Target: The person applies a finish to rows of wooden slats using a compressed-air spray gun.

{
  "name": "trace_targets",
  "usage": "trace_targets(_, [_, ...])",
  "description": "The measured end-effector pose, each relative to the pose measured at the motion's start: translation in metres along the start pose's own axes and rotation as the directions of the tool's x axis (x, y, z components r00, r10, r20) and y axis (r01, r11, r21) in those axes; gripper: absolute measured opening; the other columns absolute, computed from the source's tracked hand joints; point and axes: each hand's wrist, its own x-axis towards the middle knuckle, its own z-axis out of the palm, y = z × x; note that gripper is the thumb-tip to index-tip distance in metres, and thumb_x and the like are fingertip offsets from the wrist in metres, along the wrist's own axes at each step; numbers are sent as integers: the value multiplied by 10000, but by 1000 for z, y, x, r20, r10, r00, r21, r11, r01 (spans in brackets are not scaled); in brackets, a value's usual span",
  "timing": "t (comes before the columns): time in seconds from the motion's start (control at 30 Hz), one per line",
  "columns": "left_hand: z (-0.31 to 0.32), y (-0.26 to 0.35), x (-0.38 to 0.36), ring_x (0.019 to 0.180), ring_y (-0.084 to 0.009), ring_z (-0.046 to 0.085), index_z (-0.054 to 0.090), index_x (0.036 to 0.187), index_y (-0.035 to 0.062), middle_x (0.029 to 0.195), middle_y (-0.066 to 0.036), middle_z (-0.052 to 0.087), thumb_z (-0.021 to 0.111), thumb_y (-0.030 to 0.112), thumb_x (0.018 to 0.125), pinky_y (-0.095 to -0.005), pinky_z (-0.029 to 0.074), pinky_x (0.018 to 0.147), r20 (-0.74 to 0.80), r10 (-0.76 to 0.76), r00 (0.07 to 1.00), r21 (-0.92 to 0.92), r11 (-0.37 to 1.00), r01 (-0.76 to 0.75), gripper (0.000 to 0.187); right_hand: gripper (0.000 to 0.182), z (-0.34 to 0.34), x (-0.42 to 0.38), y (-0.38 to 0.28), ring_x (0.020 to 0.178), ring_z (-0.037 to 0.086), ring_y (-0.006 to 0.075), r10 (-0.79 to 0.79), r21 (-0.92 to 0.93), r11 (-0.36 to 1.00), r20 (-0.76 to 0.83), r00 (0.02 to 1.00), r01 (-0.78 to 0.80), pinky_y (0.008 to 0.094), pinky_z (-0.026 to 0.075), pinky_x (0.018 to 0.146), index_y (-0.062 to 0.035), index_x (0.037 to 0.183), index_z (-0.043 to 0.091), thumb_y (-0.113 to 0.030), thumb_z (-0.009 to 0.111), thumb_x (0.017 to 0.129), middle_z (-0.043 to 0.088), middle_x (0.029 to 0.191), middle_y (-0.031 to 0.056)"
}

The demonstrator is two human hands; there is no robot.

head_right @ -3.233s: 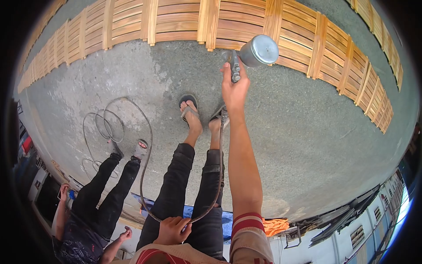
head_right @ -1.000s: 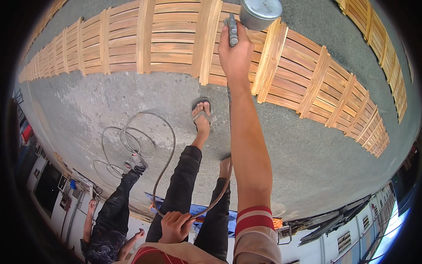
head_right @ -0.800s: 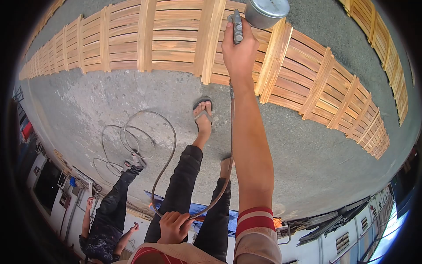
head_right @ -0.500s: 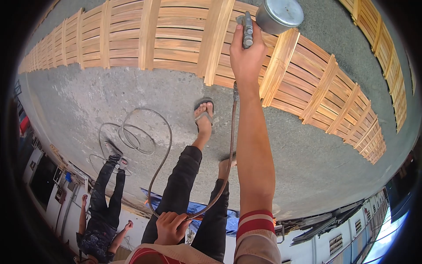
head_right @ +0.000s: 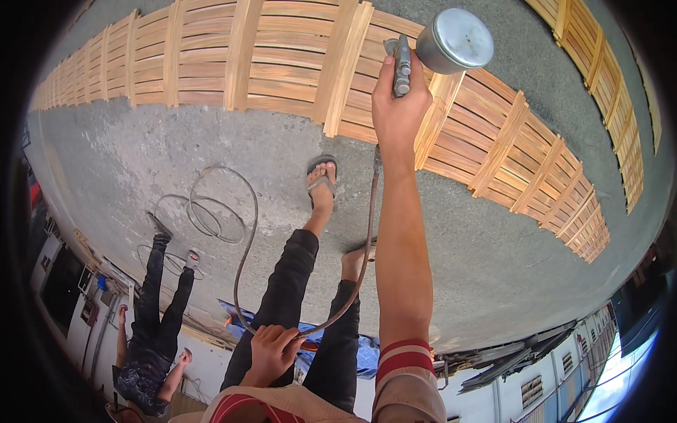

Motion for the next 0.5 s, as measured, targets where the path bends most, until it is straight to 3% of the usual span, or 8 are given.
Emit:
trace_targets(0.13, [3,1,-4,650,-254,568,723,996,86,737,-35,586,839,207,912,-415,389,629,20,51,998,7,999,-51,187,345,-14,-12,-11,835,781,194,57,-21,998,8,998,-57,351,588,717,85,1308,704,-150,700,1054,798,936,192])
trace_targets(0.33, [14,-5,-11,655,-253,573,725,999,87,741,-32,593,833,201,916,-415,392,633,20,44,999,8,999,-44,178,357,-8,-13,10,870,811,249,23,-100,995,28,999,-20,372,605,743,88,1307,705,-155,701,1045,808,977,236])
trace_targets(0.43, [13,-10,-12,653,-256,572,724,997,85,738,-32,594,831,203,917,-419,387,630,21,-2,1000,15,1000,2,179,355,3,-11,26,870,809,234,-51,-85,995,15,999,52,367,605,747,85,1303,706,-151,706,1038,806,955,226])
trace_targets(0.5, [11,-12,-9,656,-262,571,721,1004,88,735,-34,583,837,194,899,-421,388,632,17,-32,999,19,999,31,189,332,10,-11,34,852,795,213,-2,-53,999,30,1000,3,364,598,744,83,1278,710,-148,704,1039,801,938,208])
